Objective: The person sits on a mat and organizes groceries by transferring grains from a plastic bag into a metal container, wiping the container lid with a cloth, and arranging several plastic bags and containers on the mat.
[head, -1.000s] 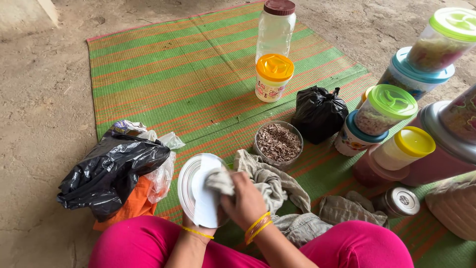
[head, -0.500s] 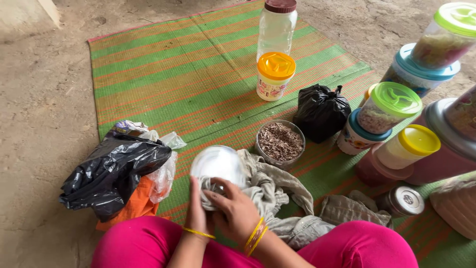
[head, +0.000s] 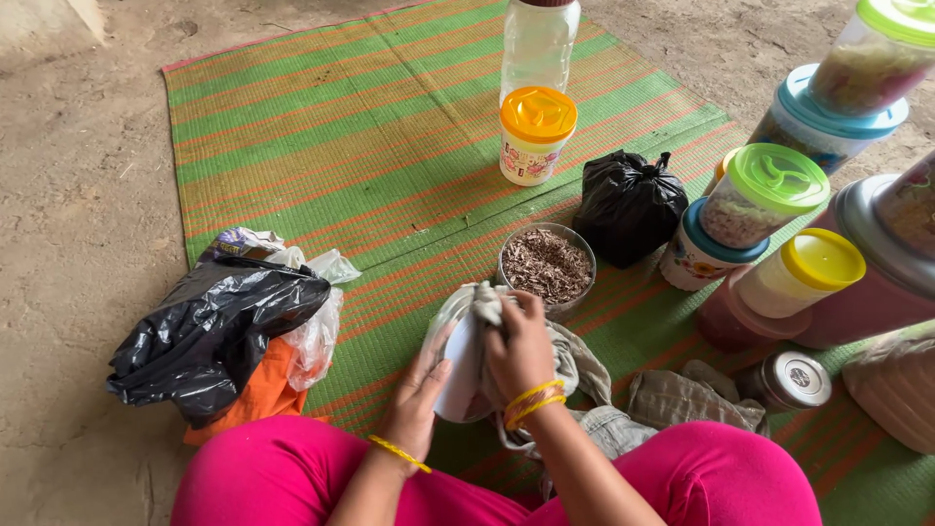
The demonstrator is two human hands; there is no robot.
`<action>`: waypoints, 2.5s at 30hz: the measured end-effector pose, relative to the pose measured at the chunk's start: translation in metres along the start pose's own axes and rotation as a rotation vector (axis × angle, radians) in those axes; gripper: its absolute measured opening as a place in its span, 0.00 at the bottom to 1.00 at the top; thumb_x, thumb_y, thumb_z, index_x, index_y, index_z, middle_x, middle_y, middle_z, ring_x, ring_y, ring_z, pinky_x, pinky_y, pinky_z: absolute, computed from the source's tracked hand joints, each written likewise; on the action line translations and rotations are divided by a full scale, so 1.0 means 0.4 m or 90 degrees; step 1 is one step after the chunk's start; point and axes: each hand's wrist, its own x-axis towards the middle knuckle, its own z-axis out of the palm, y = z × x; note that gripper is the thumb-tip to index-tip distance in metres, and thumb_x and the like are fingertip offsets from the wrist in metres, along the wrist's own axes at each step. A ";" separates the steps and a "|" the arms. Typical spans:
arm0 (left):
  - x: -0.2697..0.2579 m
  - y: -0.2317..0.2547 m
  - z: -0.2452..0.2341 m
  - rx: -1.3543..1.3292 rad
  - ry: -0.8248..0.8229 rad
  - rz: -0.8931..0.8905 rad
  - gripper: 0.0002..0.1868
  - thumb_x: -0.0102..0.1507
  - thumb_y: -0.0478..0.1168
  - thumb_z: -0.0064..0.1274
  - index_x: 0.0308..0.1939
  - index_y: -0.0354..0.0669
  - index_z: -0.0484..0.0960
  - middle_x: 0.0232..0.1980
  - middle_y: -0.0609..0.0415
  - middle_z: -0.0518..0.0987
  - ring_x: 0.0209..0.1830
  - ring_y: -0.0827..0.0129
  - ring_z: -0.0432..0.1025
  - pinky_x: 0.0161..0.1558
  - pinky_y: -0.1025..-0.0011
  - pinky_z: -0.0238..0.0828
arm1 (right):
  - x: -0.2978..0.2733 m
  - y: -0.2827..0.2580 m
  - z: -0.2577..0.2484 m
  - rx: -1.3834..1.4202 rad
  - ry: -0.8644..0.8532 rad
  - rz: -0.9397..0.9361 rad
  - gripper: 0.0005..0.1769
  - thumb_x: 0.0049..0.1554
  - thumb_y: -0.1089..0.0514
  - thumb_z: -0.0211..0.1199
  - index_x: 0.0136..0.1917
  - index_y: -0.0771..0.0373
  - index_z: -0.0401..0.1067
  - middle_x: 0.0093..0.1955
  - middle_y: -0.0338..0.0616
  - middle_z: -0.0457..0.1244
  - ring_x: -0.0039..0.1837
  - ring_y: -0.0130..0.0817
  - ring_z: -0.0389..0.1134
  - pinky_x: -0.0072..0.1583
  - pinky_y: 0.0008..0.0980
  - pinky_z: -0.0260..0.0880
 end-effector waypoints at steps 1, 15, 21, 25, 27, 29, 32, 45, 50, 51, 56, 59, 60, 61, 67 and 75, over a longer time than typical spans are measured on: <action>0.011 -0.037 -0.023 -0.001 -0.001 0.000 0.28 0.70 0.40 0.39 0.75 0.38 0.63 0.78 0.52 0.65 0.80 0.69 0.55 0.76 0.70 0.44 | -0.008 -0.036 -0.013 -0.001 0.001 0.000 0.24 0.51 0.63 0.63 0.62 0.59 0.74 0.67 0.57 0.61 0.63 0.56 0.67 0.62 0.45 0.69; 0.015 0.002 -0.025 -0.165 0.024 -0.022 0.33 0.66 0.35 0.44 0.77 0.48 0.62 0.79 0.54 0.64 0.76 0.69 0.60 0.72 0.68 0.55 | 0.019 0.019 -0.017 -0.066 -0.049 -0.054 0.26 0.50 0.60 0.63 0.63 0.58 0.75 0.65 0.56 0.62 0.63 0.56 0.67 0.63 0.46 0.69; 0.035 0.014 -0.050 -0.358 0.227 -0.021 0.33 0.65 0.44 0.43 0.76 0.51 0.61 0.75 0.56 0.65 0.72 0.62 0.63 0.65 0.61 0.64 | -0.073 -0.102 -0.010 -0.133 -0.249 0.099 0.17 0.53 0.53 0.64 0.53 0.63 0.73 0.60 0.54 0.64 0.56 0.56 0.69 0.58 0.48 0.71; 0.066 -0.094 -0.111 -0.339 0.266 -0.073 0.32 0.68 0.49 0.43 0.75 0.44 0.63 0.75 0.50 0.68 0.72 0.57 0.64 0.66 0.59 0.65 | -0.111 -0.155 -0.010 0.026 -0.238 -0.166 0.28 0.45 0.56 0.68 0.58 0.66 0.71 0.55 0.56 0.65 0.56 0.59 0.68 0.56 0.48 0.70; 0.070 -0.120 -0.121 -0.233 0.302 -0.147 0.32 0.70 0.52 0.42 0.75 0.39 0.65 0.75 0.48 0.68 0.74 0.57 0.63 0.68 0.61 0.61 | -0.114 -0.180 -0.021 0.074 -0.349 -0.173 0.25 0.50 0.58 0.64 0.62 0.60 0.74 0.58 0.49 0.66 0.55 0.51 0.70 0.56 0.43 0.72; 0.059 -0.092 -0.104 -0.243 0.284 -0.118 0.32 0.70 0.52 0.41 0.75 0.40 0.64 0.76 0.50 0.67 0.75 0.59 0.62 0.69 0.62 0.60 | -0.093 -0.141 -0.022 0.054 -0.385 -0.198 0.25 0.49 0.58 0.66 0.61 0.57 0.75 0.56 0.48 0.66 0.56 0.49 0.70 0.56 0.43 0.72; 0.060 -0.028 -0.078 -0.303 0.239 -0.065 0.31 0.69 0.51 0.39 0.75 0.43 0.64 0.77 0.53 0.65 0.75 0.61 0.61 0.69 0.60 0.59 | -0.060 -0.073 -0.025 0.001 -0.412 -0.221 0.22 0.46 0.57 0.69 0.56 0.52 0.78 0.53 0.46 0.67 0.56 0.48 0.69 0.57 0.43 0.71; 0.081 -0.097 -0.129 -0.397 0.348 -0.061 0.32 0.65 0.49 0.49 0.72 0.45 0.66 0.70 0.54 0.71 0.70 0.61 0.66 0.66 0.57 0.64 | -0.027 -0.062 -0.047 -0.294 -0.206 -0.029 0.29 0.46 0.61 0.60 0.63 0.52 0.69 0.67 0.38 0.63 0.70 0.41 0.62 0.70 0.47 0.59; 0.065 -0.008 -0.080 -0.455 0.271 -0.083 0.35 0.64 0.58 0.45 0.72 0.50 0.66 0.69 0.55 0.71 0.67 0.61 0.67 0.62 0.56 0.67 | -0.070 -0.067 -0.001 -0.093 -0.183 -0.263 0.20 0.45 0.58 0.70 0.51 0.59 0.71 0.56 0.48 0.66 0.62 0.53 0.65 0.63 0.49 0.61; 0.061 0.012 -0.070 -0.461 0.240 -0.095 0.37 0.63 0.62 0.43 0.72 0.51 0.66 0.69 0.55 0.71 0.66 0.60 0.67 0.59 0.54 0.68 | -0.066 -0.041 0.012 -0.046 -0.150 -0.236 0.14 0.48 0.60 0.70 0.48 0.57 0.72 0.52 0.44 0.68 0.58 0.50 0.70 0.61 0.45 0.66; 0.076 -0.118 -0.032 -0.234 0.161 -0.071 0.41 0.63 0.67 0.43 0.75 0.51 0.63 0.70 0.48 0.72 0.66 0.56 0.69 0.59 0.54 0.69 | 0.011 0.024 -0.079 0.153 0.080 -0.029 0.10 0.56 0.65 0.63 0.51 0.61 0.69 0.48 0.44 0.68 0.51 0.38 0.74 0.54 0.33 0.73; 0.063 -0.192 0.036 0.259 0.082 0.104 0.49 0.57 0.63 0.57 0.74 0.42 0.59 0.73 0.35 0.65 0.70 0.43 0.60 0.64 0.49 0.63 | 0.055 0.127 -0.128 0.367 0.178 0.074 0.06 0.63 0.63 0.61 0.53 0.62 0.66 0.49 0.44 0.69 0.49 0.31 0.73 0.53 0.29 0.73; 0.058 -0.205 0.065 0.610 0.047 0.243 0.58 0.49 0.61 0.68 0.72 0.37 0.55 0.75 0.27 0.56 0.74 0.34 0.49 0.66 0.43 0.56 | 0.074 0.166 -0.144 0.469 0.203 0.140 0.07 0.64 0.61 0.60 0.54 0.62 0.64 0.49 0.44 0.69 0.50 0.30 0.72 0.52 0.27 0.72; 0.049 -0.187 0.091 0.608 0.050 0.248 0.58 0.49 0.61 0.68 0.72 0.37 0.55 0.75 0.27 0.56 0.74 0.34 0.49 0.66 0.43 0.56 | 0.097 0.198 -0.160 0.469 0.203 0.134 0.07 0.64 0.61 0.60 0.54 0.62 0.64 0.49 0.44 0.69 0.50 0.30 0.72 0.52 0.27 0.72; 0.104 -0.506 0.174 1.014 0.071 0.230 0.29 0.62 0.46 0.59 0.67 0.52 0.75 0.48 0.58 0.76 0.62 0.62 0.68 0.72 0.42 0.57 | 0.250 0.228 -0.291 0.573 0.149 0.283 0.17 0.62 0.60 0.63 0.62 0.62 0.62 0.48 0.45 0.68 0.44 0.30 0.71 0.43 0.27 0.67; 0.093 -0.584 0.249 0.469 -0.501 0.140 0.25 0.56 0.43 0.59 0.59 0.51 0.84 0.55 0.46 0.76 0.61 0.47 0.71 0.60 0.54 0.68 | 0.302 0.560 -0.230 0.587 -0.052 0.478 0.25 0.58 0.63 0.62 0.68 0.57 0.63 0.44 0.36 0.66 0.40 0.26 0.69 0.39 0.31 0.70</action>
